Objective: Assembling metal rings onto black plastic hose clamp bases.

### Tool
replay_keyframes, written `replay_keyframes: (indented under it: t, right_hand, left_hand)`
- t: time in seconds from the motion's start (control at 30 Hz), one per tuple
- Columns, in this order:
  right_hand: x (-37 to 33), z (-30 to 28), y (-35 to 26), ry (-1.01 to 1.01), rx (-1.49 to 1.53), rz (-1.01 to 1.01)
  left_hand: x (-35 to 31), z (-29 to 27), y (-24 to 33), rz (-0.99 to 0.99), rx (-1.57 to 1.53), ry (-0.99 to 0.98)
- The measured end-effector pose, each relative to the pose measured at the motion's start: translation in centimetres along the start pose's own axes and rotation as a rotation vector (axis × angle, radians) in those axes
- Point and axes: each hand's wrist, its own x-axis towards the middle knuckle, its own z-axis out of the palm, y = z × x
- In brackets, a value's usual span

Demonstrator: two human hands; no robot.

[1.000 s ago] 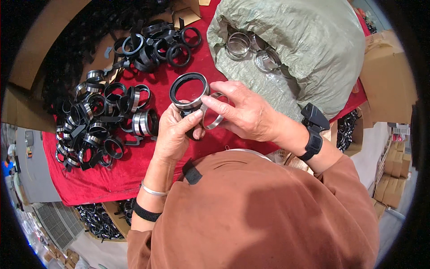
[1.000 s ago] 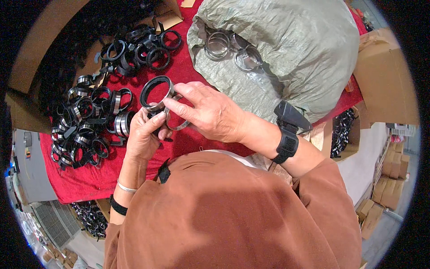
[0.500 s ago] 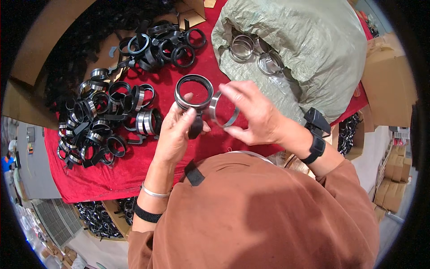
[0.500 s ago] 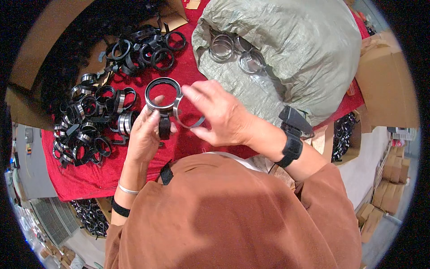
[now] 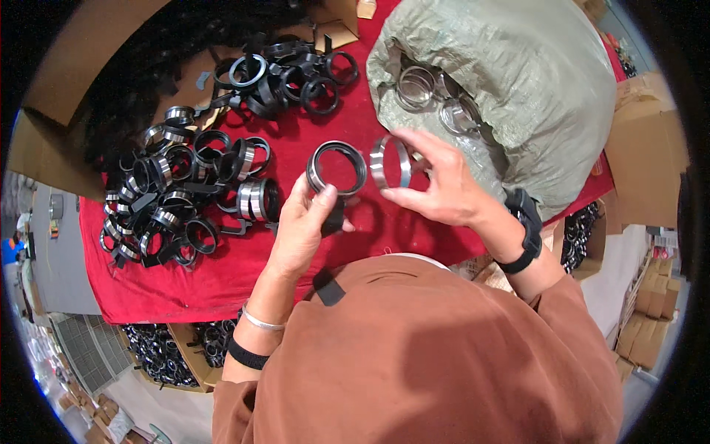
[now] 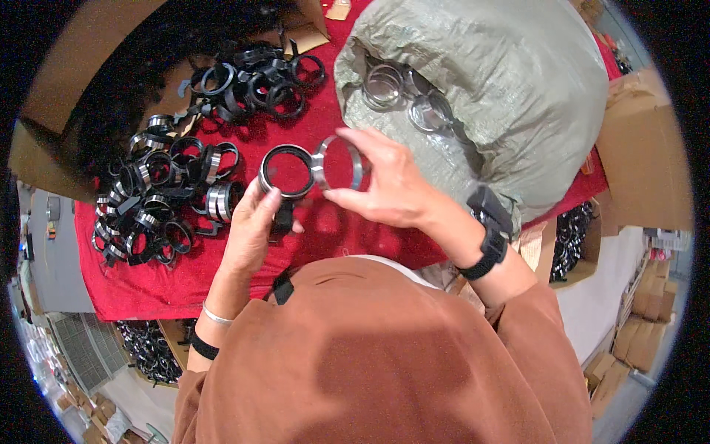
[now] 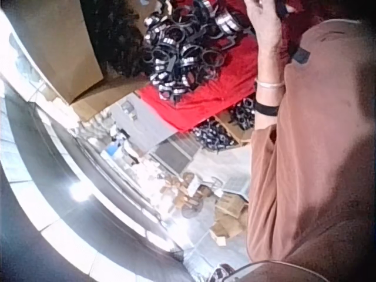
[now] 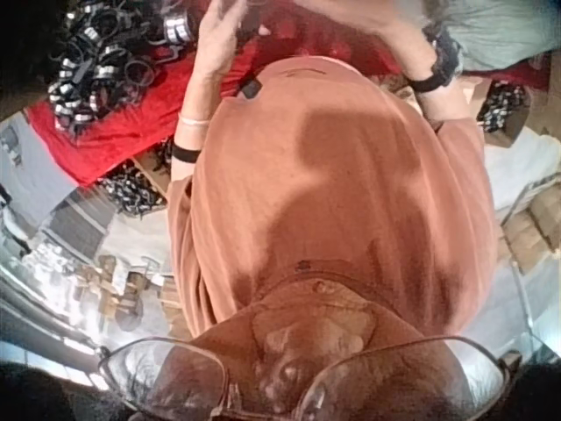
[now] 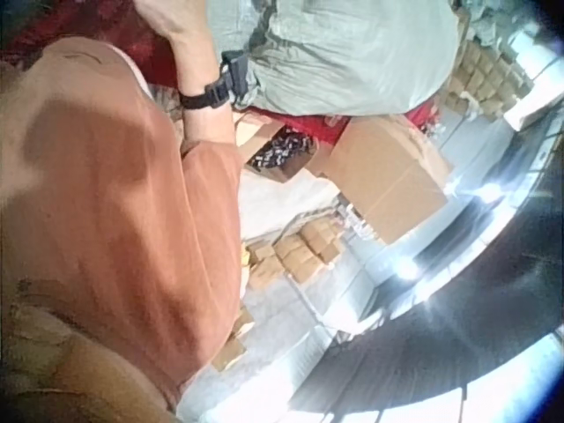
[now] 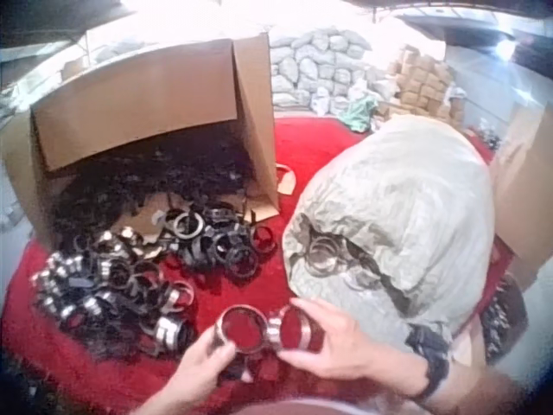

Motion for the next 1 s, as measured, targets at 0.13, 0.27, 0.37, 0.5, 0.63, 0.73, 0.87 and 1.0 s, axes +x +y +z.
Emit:
replay_keyframes:
  t: [0.13,0.27,0.37,0.5,0.63,0.73,0.87,1.0]
  right_hand:
    - [-2.2,0.0,2.0,-0.020,0.025,0.180]
    - [-3.3,-0.2,3.0,0.017,0.065,0.286]
    - [-3.0,0.0,2.7,0.040,0.099,0.279]
    - [-3.4,0.6,3.6,0.017,0.075,0.317]
    - [-3.1,1.0,3.0,0.016,0.121,0.299]
    - [-3.3,0.7,2.8,-0.024,0.108,0.303]
    - [-4.4,0.6,3.3,-0.009,0.128,0.378]
    - [-4.3,0.5,3.6,0.011,0.119,0.417]
  left_hand:
    - [0.1,-4.4,4.4,0.248,0.625,0.342]
    - [0.1,-12.8,10.6,0.371,1.391,0.838]
    - [-0.7,-16.7,13.0,0.314,2.161,1.100]
    - [3.8,-11.7,11.6,0.661,1.765,0.726]
    - [8.9,-9.8,8.7,0.581,1.592,0.582]
    - [13.9,-12.7,8.1,0.373,1.435,0.612]
    - [16.9,-13.4,8.3,0.172,1.325,0.522]
    - [18.0,-14.3,8.9,-0.056,1.150,0.535]
